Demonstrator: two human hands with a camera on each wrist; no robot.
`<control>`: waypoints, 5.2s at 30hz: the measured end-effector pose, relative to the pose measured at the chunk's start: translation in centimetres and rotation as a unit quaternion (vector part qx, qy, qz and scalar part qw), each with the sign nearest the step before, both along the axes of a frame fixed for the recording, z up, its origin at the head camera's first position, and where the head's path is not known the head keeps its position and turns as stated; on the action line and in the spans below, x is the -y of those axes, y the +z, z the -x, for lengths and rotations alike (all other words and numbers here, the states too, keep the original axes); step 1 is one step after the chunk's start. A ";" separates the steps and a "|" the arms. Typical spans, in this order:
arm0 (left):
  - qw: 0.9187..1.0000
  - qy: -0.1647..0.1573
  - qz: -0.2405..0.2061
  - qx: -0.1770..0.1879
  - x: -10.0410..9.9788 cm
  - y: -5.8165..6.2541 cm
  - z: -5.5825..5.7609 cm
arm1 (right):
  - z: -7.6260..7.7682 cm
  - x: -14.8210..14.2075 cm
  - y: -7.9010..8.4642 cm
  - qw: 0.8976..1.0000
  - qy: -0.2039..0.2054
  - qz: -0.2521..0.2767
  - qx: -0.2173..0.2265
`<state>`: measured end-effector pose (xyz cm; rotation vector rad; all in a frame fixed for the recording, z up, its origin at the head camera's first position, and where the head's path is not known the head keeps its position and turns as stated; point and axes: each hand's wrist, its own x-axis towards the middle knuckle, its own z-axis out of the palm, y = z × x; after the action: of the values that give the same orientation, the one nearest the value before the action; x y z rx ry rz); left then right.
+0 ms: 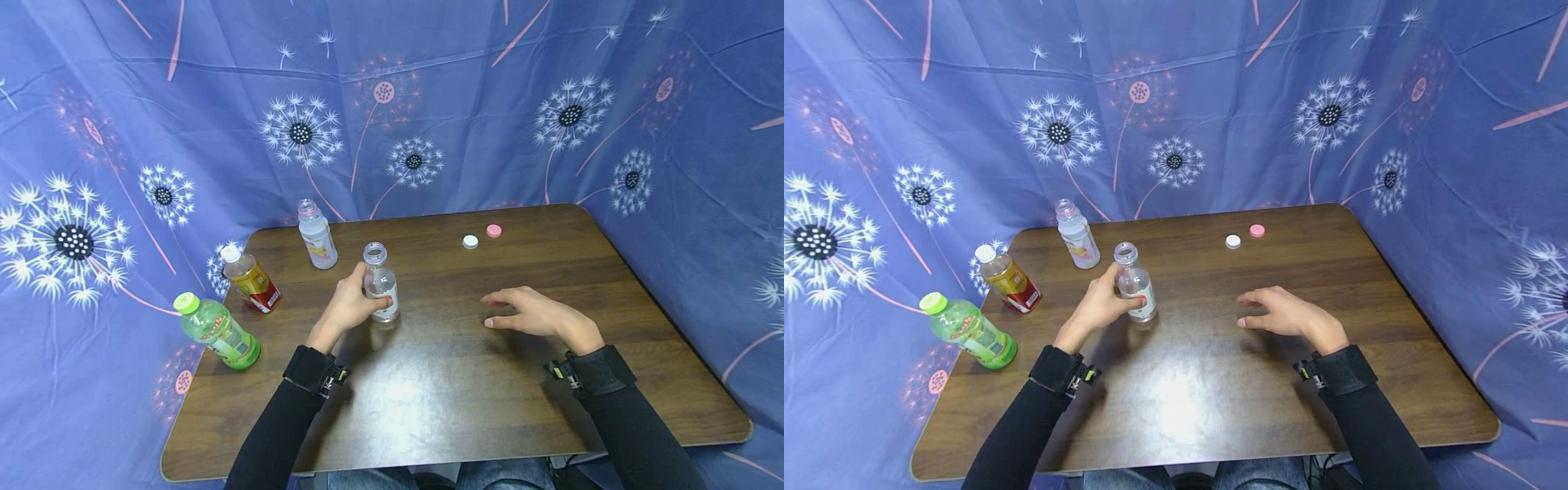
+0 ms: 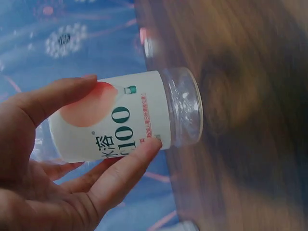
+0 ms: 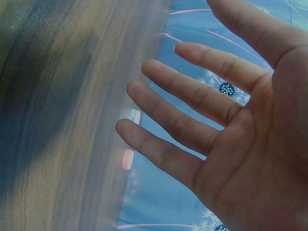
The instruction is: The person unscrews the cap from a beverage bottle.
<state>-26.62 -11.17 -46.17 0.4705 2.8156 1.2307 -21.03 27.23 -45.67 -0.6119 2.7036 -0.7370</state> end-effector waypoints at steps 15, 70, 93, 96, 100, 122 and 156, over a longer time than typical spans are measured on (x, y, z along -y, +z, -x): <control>0.993 -0.115 0.010 -0.003 -4.8 -0.4 -2.9 | 0.7 0.7 0.3 1.000 0.012 -0.001 -0.008; 0.977 -0.212 -0.010 -0.003 -6.2 -1.1 -4.2 | 15.0 -1.6 -1.6 0.982 -0.136 -0.103 -0.084; 0.979 -0.204 0.000 -0.015 -6.2 -1.6 -3.9 | 19.4 0.6 -4.5 0.978 -0.129 -0.146 -0.071; 0.978 -0.211 0.000 -0.008 -6.2 -1.5 -3.9 | 19.7 0.6 -5.1 0.978 -0.115 -0.155 -0.079; 0.977 -0.214 -0.005 -0.007 -6.1 -1.5 -4.0 | 19.9 0.6 -5.7 0.977 -0.091 -0.166 -0.101; 0.977 -0.211 -0.009 -0.024 -6.3 -1.9 -3.9 | 17.4 -0.8 -5.1 0.982 -0.090 -0.095 -0.139; 0.975 -0.220 -0.034 0.001 -5.8 -1.7 -3.8 | 2.8 5.7 7.3 0.948 0.085 0.045 -0.303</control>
<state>-22.82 -5.40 -47.88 1.0270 2.4731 1.2230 -23.86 21.48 -38.36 -1.2561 3.1055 -0.7186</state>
